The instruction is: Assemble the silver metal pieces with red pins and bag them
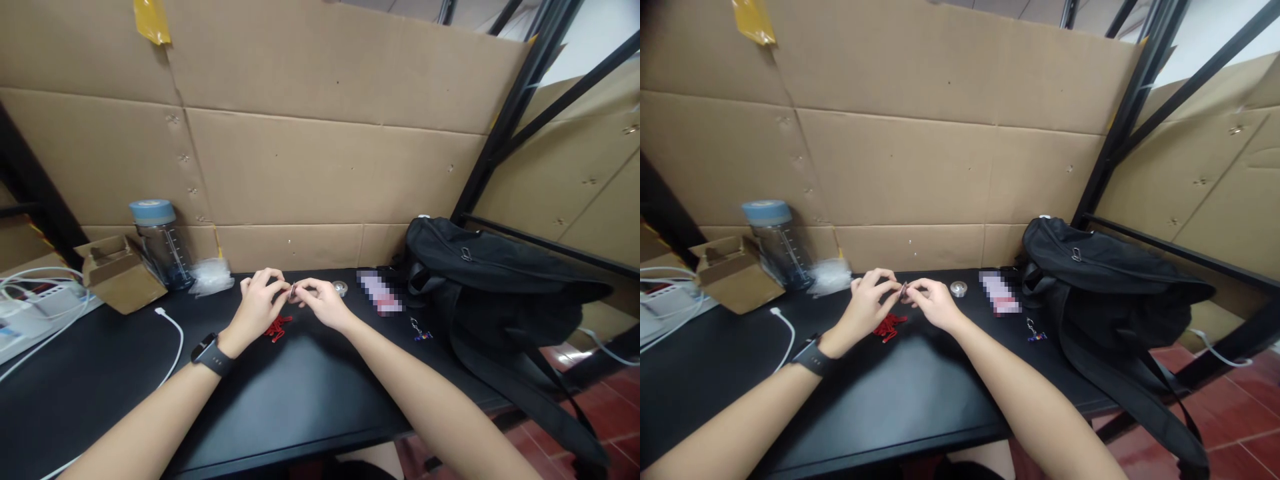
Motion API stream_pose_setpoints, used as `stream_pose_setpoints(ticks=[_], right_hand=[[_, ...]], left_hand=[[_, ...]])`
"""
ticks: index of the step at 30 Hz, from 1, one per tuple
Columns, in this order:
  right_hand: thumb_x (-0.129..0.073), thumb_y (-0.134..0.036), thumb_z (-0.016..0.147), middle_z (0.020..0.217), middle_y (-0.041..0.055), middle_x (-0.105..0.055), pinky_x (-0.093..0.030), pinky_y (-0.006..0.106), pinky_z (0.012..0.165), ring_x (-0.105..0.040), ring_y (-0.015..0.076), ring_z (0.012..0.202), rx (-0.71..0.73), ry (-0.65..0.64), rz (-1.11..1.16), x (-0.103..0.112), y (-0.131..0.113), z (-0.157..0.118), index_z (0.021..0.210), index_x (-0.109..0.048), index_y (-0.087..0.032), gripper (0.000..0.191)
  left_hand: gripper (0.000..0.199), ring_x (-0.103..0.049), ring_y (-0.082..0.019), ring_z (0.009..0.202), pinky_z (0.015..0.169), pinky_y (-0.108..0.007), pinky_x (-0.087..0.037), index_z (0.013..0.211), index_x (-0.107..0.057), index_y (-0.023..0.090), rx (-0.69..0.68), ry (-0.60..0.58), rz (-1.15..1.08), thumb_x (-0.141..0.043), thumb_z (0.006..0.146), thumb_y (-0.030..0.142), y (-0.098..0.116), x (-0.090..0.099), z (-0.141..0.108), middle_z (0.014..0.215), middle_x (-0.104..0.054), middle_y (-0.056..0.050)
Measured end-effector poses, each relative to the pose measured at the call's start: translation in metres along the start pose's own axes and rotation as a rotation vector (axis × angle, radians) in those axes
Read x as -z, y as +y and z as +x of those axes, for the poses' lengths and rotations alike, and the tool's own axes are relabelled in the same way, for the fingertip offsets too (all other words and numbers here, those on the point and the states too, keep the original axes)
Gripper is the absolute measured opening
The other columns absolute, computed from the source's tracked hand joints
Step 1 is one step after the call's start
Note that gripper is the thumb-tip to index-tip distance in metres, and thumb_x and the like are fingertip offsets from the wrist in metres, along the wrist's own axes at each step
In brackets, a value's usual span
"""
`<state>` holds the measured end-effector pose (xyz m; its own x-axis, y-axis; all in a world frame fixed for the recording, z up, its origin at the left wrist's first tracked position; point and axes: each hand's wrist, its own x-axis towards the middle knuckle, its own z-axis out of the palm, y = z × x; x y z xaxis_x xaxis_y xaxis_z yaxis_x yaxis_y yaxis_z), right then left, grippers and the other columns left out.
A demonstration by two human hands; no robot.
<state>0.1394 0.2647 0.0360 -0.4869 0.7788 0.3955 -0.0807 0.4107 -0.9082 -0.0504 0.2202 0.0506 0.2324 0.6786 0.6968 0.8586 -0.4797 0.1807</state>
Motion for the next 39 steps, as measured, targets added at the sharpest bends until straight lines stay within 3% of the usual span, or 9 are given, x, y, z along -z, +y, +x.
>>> stream_pose_setpoints(ticks=[5, 12, 21, 24, 27, 31, 35, 39], right_hand=[[-0.067, -0.041, 0.088, 0.111, 0.0081, -0.069, -0.056, 0.029, 0.079, -0.069, 0.0180, 0.093, 0.071, 0.025, -0.126, 0.001, -0.004, -0.002, 0.087, -0.066, -0.018, 0.023], [-0.064, -0.030, 0.088, 0.112, 0.0079, -0.061, -0.053, 0.024, 0.068, -0.064, 0.0164, 0.096, 0.121, 0.037, -0.342, 0.002, -0.012, -0.003, 0.081, -0.066, -0.018, 0.013], [-0.065, -0.028, 0.084, 0.113, 0.0069, -0.060, -0.052, 0.022, 0.062, -0.063, 0.0127, 0.083, 0.066, 0.073, -0.295, 0.003, -0.005, 0.000, 0.077, -0.067, -0.017, 0.013], [-0.068, -0.034, 0.085, 0.109, 0.0075, -0.065, -0.056, 0.026, 0.071, -0.067, 0.0155, 0.087, 0.079, 0.101, -0.240, 0.004, -0.001, 0.000, 0.081, -0.069, -0.018, 0.017], [-0.073, -0.037, 0.082, 0.104, 0.0082, -0.071, -0.060, 0.033, 0.082, -0.071, 0.0189, 0.087, 0.038, 0.106, -0.110, 0.003, 0.002, 0.001, 0.092, -0.070, -0.018, 0.022], [-0.074, -0.043, 0.080, 0.106, 0.0102, -0.073, -0.063, 0.035, 0.075, -0.073, 0.0208, 0.083, 0.004, 0.106, -0.010, -0.002, 0.001, 0.000, 0.087, -0.070, -0.016, 0.029], [-0.071, -0.044, 0.082, 0.113, 0.0114, -0.070, -0.063, 0.033, 0.069, -0.072, 0.0200, 0.082, 0.017, 0.130, -0.087, -0.008, 0.001, -0.003, 0.080, -0.072, -0.015, 0.028], [-0.065, -0.036, 0.088, 0.117, 0.0103, -0.067, -0.061, 0.030, 0.073, -0.070, 0.0196, 0.094, 0.062, 0.140, -0.227, -0.008, -0.001, -0.005, 0.083, -0.074, -0.018, 0.020]], left_hand=[[0.015, -0.056, -0.024, 0.107, 0.085, -0.039, -0.031, 0.093, -0.071, 0.025, -0.004, 0.002, -0.004, -0.057, 0.095, 0.029, -0.002, -0.001, 0.000, 0.110, -0.064, -0.006], [0.017, -0.056, -0.023, 0.107, 0.086, -0.039, -0.034, 0.092, -0.072, 0.025, -0.051, -0.046, -0.057, -0.056, 0.095, 0.023, -0.005, -0.002, 0.001, 0.108, -0.065, -0.005], [0.019, -0.058, -0.021, 0.103, 0.088, -0.037, -0.042, 0.092, -0.070, 0.023, 0.006, -0.154, -0.244, -0.052, 0.096, 0.028, -0.009, -0.005, 0.003, 0.105, -0.065, -0.005], [0.020, -0.060, -0.021, 0.101, 0.088, -0.036, -0.044, 0.095, -0.069, 0.022, 0.047, -0.131, -0.278, -0.051, 0.097, 0.030, -0.009, -0.009, 0.002, 0.105, -0.064, -0.006], [0.018, -0.060, -0.022, 0.103, 0.088, -0.037, -0.042, 0.092, -0.068, 0.022, 0.073, -0.110, -0.196, -0.052, 0.096, 0.029, -0.008, -0.011, 0.000, 0.107, -0.065, -0.005], [0.018, -0.058, -0.023, 0.104, 0.084, -0.039, -0.036, 0.089, -0.069, 0.024, 0.070, -0.077, -0.056, -0.054, 0.096, 0.031, -0.004, -0.009, -0.001, 0.107, -0.066, -0.005], [0.021, -0.057, -0.024, 0.106, 0.084, -0.041, -0.033, 0.092, -0.068, 0.022, -0.010, -0.030, 0.043, -0.050, 0.099, 0.028, 0.004, 0.000, 0.001, 0.108, -0.068, -0.008], [0.021, -0.057, -0.024, 0.108, 0.084, -0.042, -0.031, 0.094, -0.068, 0.023, -0.079, -0.031, 0.077, -0.048, 0.100, 0.027, 0.010, 0.011, 0.002, 0.110, -0.068, -0.007]])
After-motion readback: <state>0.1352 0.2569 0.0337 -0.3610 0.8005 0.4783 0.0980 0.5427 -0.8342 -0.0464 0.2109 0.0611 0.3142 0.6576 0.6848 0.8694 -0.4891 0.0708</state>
